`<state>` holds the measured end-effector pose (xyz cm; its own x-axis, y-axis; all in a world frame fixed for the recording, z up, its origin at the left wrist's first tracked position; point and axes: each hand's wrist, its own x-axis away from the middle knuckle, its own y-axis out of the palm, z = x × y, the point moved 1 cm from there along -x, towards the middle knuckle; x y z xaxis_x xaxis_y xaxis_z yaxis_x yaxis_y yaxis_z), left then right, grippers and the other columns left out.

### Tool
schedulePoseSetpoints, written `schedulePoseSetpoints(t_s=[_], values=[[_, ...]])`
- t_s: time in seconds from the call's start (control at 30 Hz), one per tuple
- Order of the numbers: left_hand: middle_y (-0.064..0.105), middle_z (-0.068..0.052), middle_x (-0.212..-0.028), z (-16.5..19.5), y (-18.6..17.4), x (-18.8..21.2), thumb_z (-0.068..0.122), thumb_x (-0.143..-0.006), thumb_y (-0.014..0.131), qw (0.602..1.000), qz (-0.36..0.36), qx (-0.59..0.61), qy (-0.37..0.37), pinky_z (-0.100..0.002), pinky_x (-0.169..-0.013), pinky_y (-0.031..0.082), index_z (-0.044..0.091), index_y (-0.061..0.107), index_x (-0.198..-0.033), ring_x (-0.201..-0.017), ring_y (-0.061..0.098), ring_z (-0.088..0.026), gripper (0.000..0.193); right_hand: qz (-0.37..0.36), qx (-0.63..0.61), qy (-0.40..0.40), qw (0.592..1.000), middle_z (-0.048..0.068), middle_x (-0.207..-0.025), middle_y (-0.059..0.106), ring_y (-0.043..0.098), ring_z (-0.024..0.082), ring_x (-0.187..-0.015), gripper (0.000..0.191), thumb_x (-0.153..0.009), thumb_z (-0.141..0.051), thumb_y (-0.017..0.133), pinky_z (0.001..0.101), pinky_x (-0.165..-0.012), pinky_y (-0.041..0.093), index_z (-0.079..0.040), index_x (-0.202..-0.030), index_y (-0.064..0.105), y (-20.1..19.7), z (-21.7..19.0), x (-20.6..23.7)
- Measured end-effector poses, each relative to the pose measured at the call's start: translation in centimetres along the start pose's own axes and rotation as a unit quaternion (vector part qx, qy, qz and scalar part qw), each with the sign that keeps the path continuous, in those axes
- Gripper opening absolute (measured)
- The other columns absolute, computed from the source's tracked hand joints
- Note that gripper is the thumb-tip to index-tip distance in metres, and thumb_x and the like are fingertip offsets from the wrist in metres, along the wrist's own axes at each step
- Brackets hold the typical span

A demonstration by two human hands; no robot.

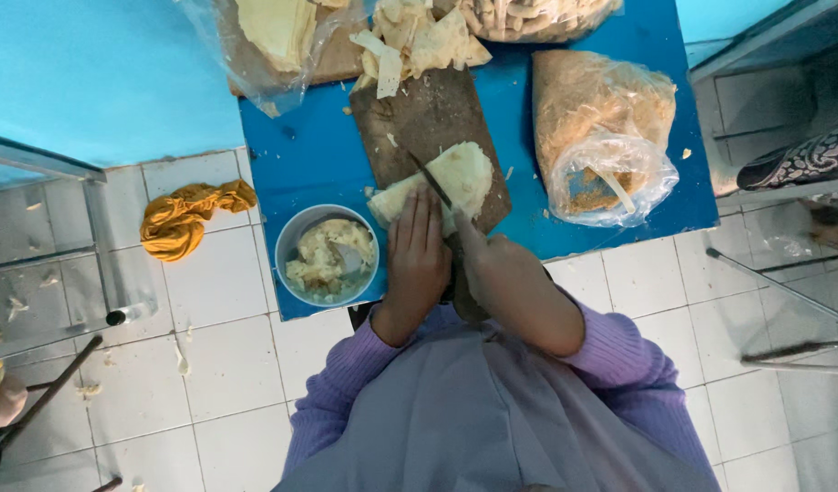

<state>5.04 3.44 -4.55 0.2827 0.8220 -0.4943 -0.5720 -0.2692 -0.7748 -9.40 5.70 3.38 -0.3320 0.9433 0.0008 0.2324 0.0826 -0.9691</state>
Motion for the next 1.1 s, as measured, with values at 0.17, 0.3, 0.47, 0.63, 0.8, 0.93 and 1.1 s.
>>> schedulePoseSetpoints(t_s=[0.17, 0.3, 0.47, 0.63, 0.8, 0.93, 1.1], values=[[0.044, -0.026, -0.159, 0.0, -0.2, 0.2, 0.008, -0.09, 0.061, 1.0, 0.005, -0.026, -0.001, -0.049, -0.118, 0.037, -0.011, 0.051, -0.146, -0.151, 0.04, -0.036, 0.06, 0.034, -0.002, -0.018, 0.999, 0.025, -0.075, 0.065, 0.068, 0.038, -0.065, 0.068, -0.085, -0.004, 0.06, 0.045, -0.054, 0.055, 0.007, -0.149, 0.041, 0.2, -0.6, 0.6], [0.044, -0.025, -0.159, -0.3, -0.4, 0.2, 0.008, -0.089, 0.06, 0.999, -0.003, -0.044, 0.006, -0.047, -0.117, 0.037, -0.01, 0.052, -0.146, -0.152, 0.041, -0.034, 0.06, 0.0, 0.008, 0.023, 1.0, 0.027, -0.076, 0.065, 0.067, 0.039, -0.059, 0.07, -0.084, -0.004, 0.06, 0.0449, -0.05, 0.055, 0.003, -0.151, 0.042, -0.6, -0.9, 3.9], [0.043, -0.027, -0.159, -0.3, -0.5, 0.2, 0.01, -0.09, 0.06, 1.0, -0.004, -0.019, 0.005, -0.048, -0.118, 0.037, -0.012, 0.052, -0.146, -0.151, 0.041, -0.036, 0.061, 0.024, -0.014, 0.017, 0.999, 0.026, -0.074, 0.064, 0.066, 0.039, -0.063, 0.069, -0.086, -0.006, 0.061, 0.0458, -0.055, 0.055, 0.004, -0.151, 0.041, 1.5, -0.6, 0.8], [0.044, -0.027, -0.159, 0.0, -0.6, 0.4, 0.012, -0.092, 0.061, 0.999, 0.01, -0.037, -0.008, -0.048, -0.118, 0.037, -0.009, 0.052, -0.146, -0.151, 0.041, -0.036, 0.059, 0.05, 0.007, -0.004, 0.999, 0.026, -0.077, 0.064, 0.066, 0.038, -0.062, 0.066, -0.088, -0.005, 0.06, 0.044, -0.053, 0.055, 0.004, -0.151, 0.043, 1.8, -0.3, 1.9], [0.045, -0.025, -0.159, 0.1, -0.6, 0.4, 0.01, -0.091, 0.06, 0.999, 0.0, -0.054, 0.001, -0.048, -0.118, 0.037, -0.009, 0.052, -0.147, -0.151, 0.041, -0.036, 0.059, 0.013, 0.046, 0.008, 0.999, 0.027, -0.077, 0.064, 0.067, 0.036, -0.057, 0.071, -0.083, -0.004, 0.06, 0.0414, -0.048, 0.055, 0.004, -0.151, 0.043, 1.8, -0.1, 4.5], [0.044, -0.026, -0.159, 0.6, -0.3, 0.3, 0.011, -0.092, 0.059, 0.999, 0.008, -0.036, -0.009, -0.048, -0.119, 0.037, -0.009, 0.051, -0.148, -0.152, 0.041, -0.035, 0.06, 0.065, 0.019, -0.017, 0.998, 0.024, -0.078, 0.064, 0.066, 0.036, -0.061, 0.07, -0.085, -0.005, 0.061, 0.0423, -0.052, 0.055, 0.003, -0.152, 0.043, 3.4, 0.6, 1.9], [0.045, -0.024, -0.159, 0.8, -0.5, 0.5, 0.011, -0.093, 0.059, 0.997, 0.008, -0.078, -0.017, -0.047, -0.118, 0.037, -0.008, 0.051, -0.15, -0.151, 0.042, -0.033, 0.061, 0.055, -0.002, -0.017, 0.998, 0.024, -0.082, 0.064, 0.066, 0.035, -0.062, 0.069, -0.088, -0.005, 0.062, 0.0415, -0.053, 0.055, 0.003, -0.154, 0.042, 2.7, 1.0, 3.7]])
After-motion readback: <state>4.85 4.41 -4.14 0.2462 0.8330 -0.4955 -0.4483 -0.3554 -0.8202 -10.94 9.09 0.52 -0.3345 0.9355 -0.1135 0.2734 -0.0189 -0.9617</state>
